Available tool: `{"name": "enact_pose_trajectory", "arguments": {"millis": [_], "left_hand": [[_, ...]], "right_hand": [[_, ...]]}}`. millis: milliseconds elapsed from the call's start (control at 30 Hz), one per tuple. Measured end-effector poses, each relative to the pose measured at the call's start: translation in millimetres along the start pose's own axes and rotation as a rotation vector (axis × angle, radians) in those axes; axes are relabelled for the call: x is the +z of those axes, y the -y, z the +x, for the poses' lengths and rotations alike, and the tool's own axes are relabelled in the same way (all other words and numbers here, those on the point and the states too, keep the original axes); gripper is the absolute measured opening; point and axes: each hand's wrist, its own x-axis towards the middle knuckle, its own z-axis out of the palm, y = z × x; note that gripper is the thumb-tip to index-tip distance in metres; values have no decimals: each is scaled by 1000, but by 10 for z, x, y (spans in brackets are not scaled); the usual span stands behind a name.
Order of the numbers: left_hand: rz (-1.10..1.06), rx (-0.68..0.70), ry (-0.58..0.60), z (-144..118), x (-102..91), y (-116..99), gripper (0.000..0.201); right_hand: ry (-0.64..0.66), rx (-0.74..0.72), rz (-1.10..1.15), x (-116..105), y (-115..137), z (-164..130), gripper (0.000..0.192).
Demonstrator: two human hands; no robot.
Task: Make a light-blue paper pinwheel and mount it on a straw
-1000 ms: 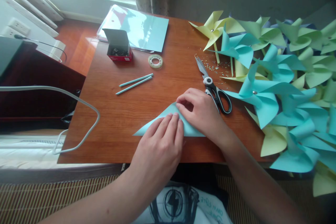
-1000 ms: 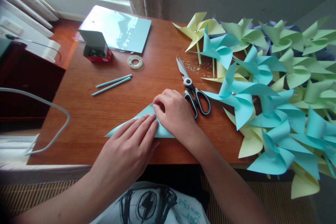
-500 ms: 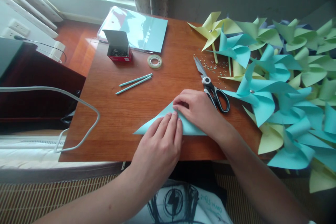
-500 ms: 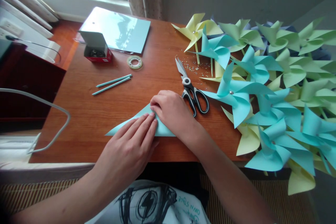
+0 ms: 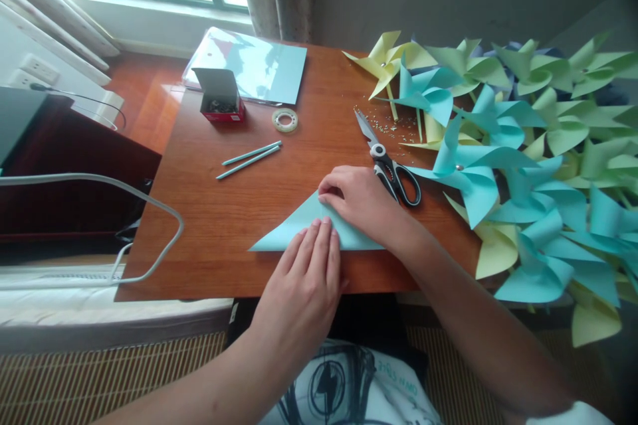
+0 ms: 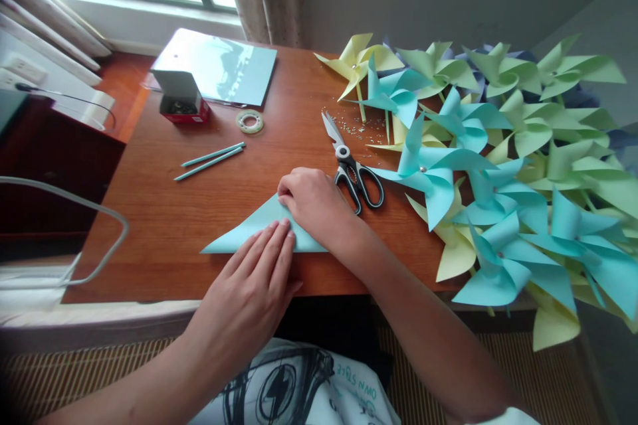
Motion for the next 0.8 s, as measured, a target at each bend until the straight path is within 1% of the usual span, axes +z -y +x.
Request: {"name": "enact_pose_trajectory", "arguments": {"millis": [67, 167, 233, 367, 600, 800], "left_hand": [[-26, -19, 18, -29, 37, -25, 64], [-60, -22, 27, -76, 101, -46, 85], [-78, -18, 25, -103, 142, -52, 94], [-117, -19, 34, -135, 191, -47, 100], [-196, 8, 74, -138, 157, -8, 110], [-187, 14, 70, -139, 196, -16, 117]], "right_hand": [[0, -1, 1, -1, 2, -1, 10], [0, -8, 2, -3, -2, 1, 10], [-1, -9, 4, -2, -7, 2, 10], [2, -8, 10, -2, -7, 3, 9], [18, 0, 1, -29, 21, 6, 9], [19, -11, -1, -34, 27, 4, 9]]}}
